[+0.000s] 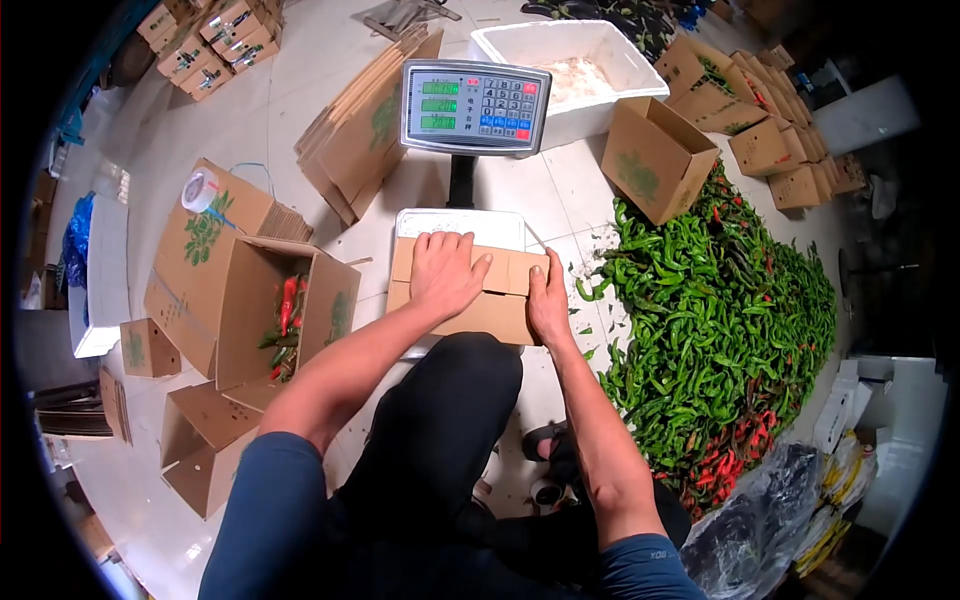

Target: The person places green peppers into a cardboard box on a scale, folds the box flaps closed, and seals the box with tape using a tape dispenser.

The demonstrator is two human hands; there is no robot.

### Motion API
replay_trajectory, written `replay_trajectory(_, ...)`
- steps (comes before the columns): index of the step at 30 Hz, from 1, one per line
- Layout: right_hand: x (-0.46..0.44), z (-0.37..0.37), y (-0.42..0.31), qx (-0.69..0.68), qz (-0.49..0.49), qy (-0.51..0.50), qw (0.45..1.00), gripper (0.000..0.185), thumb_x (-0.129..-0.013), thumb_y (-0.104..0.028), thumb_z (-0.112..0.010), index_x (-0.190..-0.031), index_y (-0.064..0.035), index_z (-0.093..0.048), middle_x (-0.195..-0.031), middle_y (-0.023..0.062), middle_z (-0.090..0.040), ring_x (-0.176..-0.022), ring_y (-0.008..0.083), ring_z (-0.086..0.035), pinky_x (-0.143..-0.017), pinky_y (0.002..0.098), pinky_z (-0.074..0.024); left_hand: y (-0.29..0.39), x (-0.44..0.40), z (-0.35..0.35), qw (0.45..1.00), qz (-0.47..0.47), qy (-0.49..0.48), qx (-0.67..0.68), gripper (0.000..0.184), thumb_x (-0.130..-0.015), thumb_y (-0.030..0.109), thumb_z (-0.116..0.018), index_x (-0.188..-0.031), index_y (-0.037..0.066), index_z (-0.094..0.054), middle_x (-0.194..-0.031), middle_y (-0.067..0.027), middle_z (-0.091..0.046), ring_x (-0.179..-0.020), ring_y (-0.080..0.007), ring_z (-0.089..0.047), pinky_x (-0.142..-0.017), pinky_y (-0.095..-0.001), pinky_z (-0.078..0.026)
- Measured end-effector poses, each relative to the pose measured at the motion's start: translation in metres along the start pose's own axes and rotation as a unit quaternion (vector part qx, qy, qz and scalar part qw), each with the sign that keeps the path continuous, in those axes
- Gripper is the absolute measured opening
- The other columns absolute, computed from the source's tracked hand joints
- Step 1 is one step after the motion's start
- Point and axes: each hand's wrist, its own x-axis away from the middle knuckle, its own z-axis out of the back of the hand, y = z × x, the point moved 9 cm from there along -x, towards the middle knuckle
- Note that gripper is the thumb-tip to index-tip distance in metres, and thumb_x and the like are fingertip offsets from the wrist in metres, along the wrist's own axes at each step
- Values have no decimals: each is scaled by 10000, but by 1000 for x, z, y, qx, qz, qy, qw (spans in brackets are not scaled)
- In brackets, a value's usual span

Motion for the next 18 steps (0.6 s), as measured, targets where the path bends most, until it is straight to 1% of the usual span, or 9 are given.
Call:
replay_trajectory(1, 1, 1, 0, 8, -6, -1, 1000, 537, -1088, -268, -431, -1548, -13, -324, -1422, 307, -535, -1305, 403, -554, -1108, 427, -419, 3, -3, 2, 1000, 23, 9, -10, 458, -985, 423, -561, -1119, 16, -721, -1046, -138, -681, -1073, -301, -564, -1033, -432, -354)
replay_trajectory(4, 2, 3, -5, 32, -15, 0, 999, 535, -1088, -271, -423, -1546, -12, -326, -1415, 315, -537, -1297, 411, -558, -1100, 428, -423, 5, -5, 1, 999, 34, 3, -33, 424, -983, 409, -572, -1037, 20, -731, -1028, -151, -673, -1054, -304, -570, -1029, -430, -357)
replay_trajectory(6, 5, 3, -11, 50, -21, 4, 999, 536, -1086, -270, -427, -1541, -4, -332, -1414, 316, -538, -1297, 419, -557, -1100, 429, -422, 8, -4, -2, 999, 27, 26, -33, 413, -985, 402, -575, -1028, 22, -729, -1019, -153, -670, -1046, -298, -575, -1023, -430, -361)
replay_trajectory(8, 1, 1, 0, 109, 16, 35, 993, 548, -1072, -265, -457, -1532, 14, -352, -1495, 292, -474, -1354, 440, -494, -1118, 466, -396, 10, -2, -5, 999, 16, 28, -33, 398, -987, 396, -574, -1018, 30, -728, -1011, -152, -668, -1039, -292, -578, -1021, -433, -362)
replay_trajectory(10, 6, 1, -16, 196, 88, 59, 975, 556, -1057, -251, -481, -1537, 2, -358, -1531, 264, -442, -1399, 432, -442, -1137, 508, -356, 7, -1, -8, 999, 7, 14, -30, 381, -992, 390, -570, -1008, 44, -728, -1002, -148, -664, -1034, -286, -579, -1023, -439, -361)
replay_trajectory(11, 10, -2, -26, 240, 156, 92, 954, 520, -1035, -239, -513, -1497, -13, -437, -1533, 242, -444, -1417, 412, -416, -1151, 540, -309, 6, 1, -6, 999, 6, 25, -21, 373, -993, 386, -569, -1004, 49, -727, -995, -144, -661, -1035, -284, -579, -1025, -442, -361)
replay_trajectory(14, 19, -23, -55, 421, 256, 64, 868, 466, -1017, -250, -535, -1421, -19, -521, -1483, 234, -494, -1406, 396, -416, -1155, 557, -277, 2, 8, -1, 999, 3, 50, 2, 350, -996, 372, -565, -996, 61, -726, -976, -136, -653, -1036, -280, -579, -1030, -448, -359)
replay_trajectory(16, 19, -33, -69, 454, 269, 62, 847, 445, -996, -292, -546, -1310, 22, -578, -1369, 208, -584, -1368, 383, -446, -1128, 588, -280, 1, 6, -1, 998, -4, 62, 7, 337, -999, 361, -561, -995, 67, -726, -966, -130, -649, -1038, -279, -579, -1032, -449, -357)
replay_trajectory(18, 12, -45, -76, 453, 241, 13, 858, 410, -1001, -303, -533, -1244, 21, -598, -1303, 188, -619, -1314, 372, -487, -1115, 588, -290, 0, 8, -2, 997, -12, 78, 15, 299, -997, 313, -556, -986, 71, -730, -955, -116, -659, -1024, -271, -587, -1023, -444, -361)
